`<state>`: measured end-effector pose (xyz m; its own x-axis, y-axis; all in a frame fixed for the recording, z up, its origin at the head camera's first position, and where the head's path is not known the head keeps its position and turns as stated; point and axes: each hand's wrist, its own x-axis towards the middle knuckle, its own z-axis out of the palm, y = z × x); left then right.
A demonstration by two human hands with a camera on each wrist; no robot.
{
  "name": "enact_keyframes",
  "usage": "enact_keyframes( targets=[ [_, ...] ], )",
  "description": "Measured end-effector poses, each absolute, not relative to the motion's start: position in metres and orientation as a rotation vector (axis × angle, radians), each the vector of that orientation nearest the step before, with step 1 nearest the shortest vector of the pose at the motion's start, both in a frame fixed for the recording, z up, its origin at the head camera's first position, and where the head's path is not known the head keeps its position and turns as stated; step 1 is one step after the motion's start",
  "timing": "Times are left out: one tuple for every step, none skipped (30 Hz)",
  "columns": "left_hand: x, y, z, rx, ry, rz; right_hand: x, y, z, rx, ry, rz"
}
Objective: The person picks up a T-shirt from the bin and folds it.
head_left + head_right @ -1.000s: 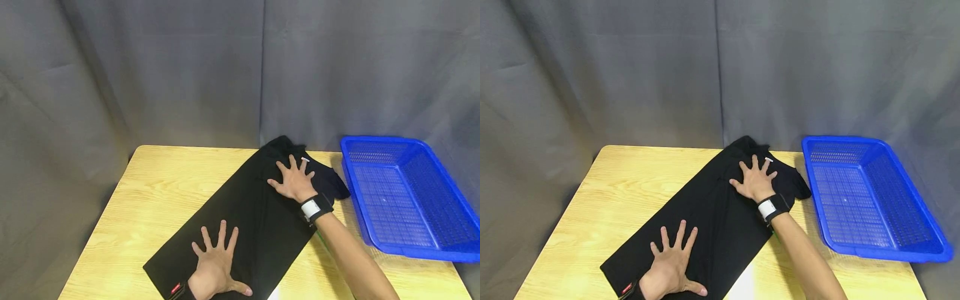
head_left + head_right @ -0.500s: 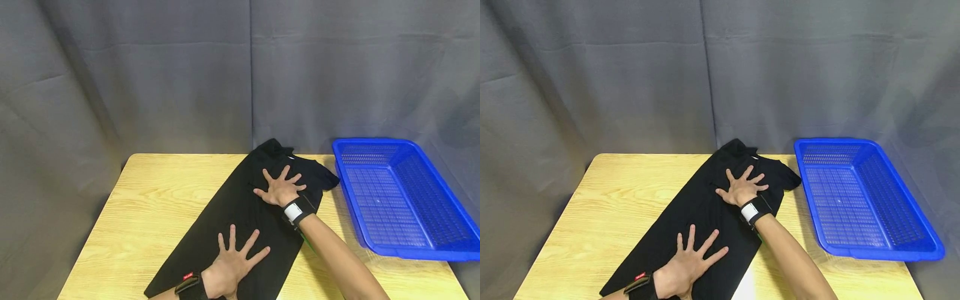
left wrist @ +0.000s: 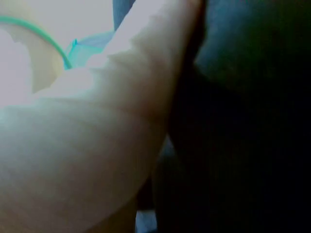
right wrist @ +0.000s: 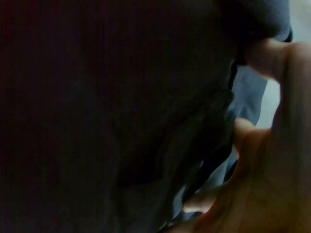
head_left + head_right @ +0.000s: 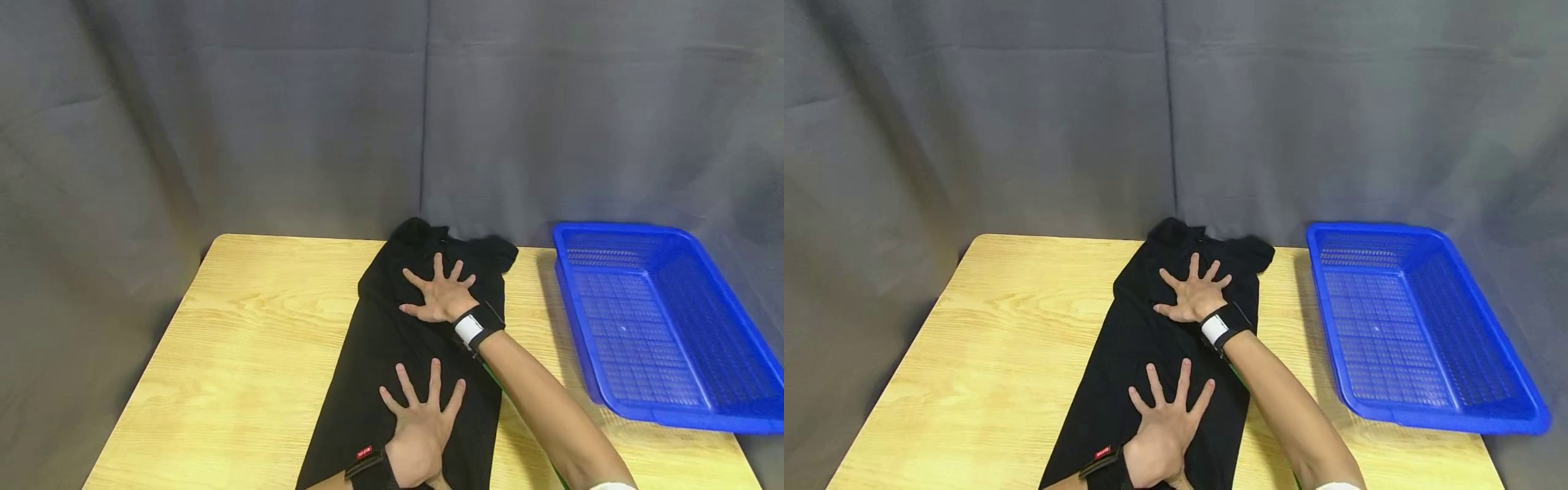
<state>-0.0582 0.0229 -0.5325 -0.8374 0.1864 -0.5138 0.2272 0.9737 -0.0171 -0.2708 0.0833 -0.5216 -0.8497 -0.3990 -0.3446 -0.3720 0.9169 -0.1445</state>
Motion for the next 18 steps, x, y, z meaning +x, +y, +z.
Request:
enact_keyframes(
  targets=[
    [-0.058, 0.030, -0.533, 0.262, 2.598, -0.092, -0.270, 0.082, -0.522, -0.593, 2.700, -0.092],
    [-0.058, 0.036, -0.533, 0.234, 2.610, -0.090, -0.270, 0.080, -0.523, -0.619, 2.693, -0.084],
    [-0.058, 0.042, -0.534, 0.205, 2.618, -0.089, -0.269, 0.079, -0.525, -0.643, 2.683, -0.080],
    [-0.057, 0.048, -0.534, 0.182, 2.626, -0.093, -0.269, 0.078, -0.526, -0.661, 2.675, -0.076],
    [-0.056, 0.053, -0.535, 0.163, 2.633, -0.103, -0.268, 0.077, -0.527, -0.673, 2.668, -0.074],
    [-0.055, 0.057, -0.536, 0.151, 2.636, -0.107, -0.268, 0.078, -0.528, -0.676, 2.666, -0.069],
    [-0.055, 0.060, -0.536, 0.148, 2.638, -0.118, -0.268, 0.080, -0.528, -0.675, 2.666, -0.067],
    [-0.054, 0.061, -0.535, 0.156, 2.630, -0.147, -0.269, 0.082, -0.527, -0.675, 2.668, -0.071],
    [-0.053, 0.060, -0.533, 0.176, 2.619, -0.165, -0.270, 0.084, -0.526, -0.677, 2.673, -0.076],
    [-0.053, 0.057, -0.531, 0.213, 2.607, -0.187, -0.271, 0.088, -0.524, -0.683, 2.681, -0.083],
    [-0.053, 0.051, -0.529, 0.267, 2.599, -0.194, -0.272, 0.092, -0.520, -0.698, 2.688, -0.100],
    [-0.052, 0.043, -0.525, 0.336, 2.595, -0.168, -0.271, 0.097, -0.516, -0.723, 2.697, -0.130],
    [-0.051, 0.033, -0.523, 0.424, 2.601, -0.125, -0.268, 0.103, -0.512, -0.755, 2.712, -0.166],
    [-0.049, 0.020, -0.520, 0.519, 2.605, -0.047, -0.262, 0.109, -0.507, -0.793, 2.737, -0.205],
    [-0.046, 0.005, -0.518, 0.621, 2.617, 0.064, -0.254, 0.115, -0.503, -0.854, 2.774, -0.254],
    [-0.042, -0.011, -0.518, 0.725, 2.631, 0.170, -0.242, 0.122, -0.499, -0.925, 2.810, -0.319],
    [-0.037, -0.028, -0.517, 0.826, 2.644, 0.279, -0.227, 0.129, -0.495, -1.004, 2.837, -0.389],
    [-0.030, -0.045, -0.517, 0.918, 2.655, 0.385, -0.209, 0.135, -0.492, -1.084, 2.850, -0.460]
  ],
)
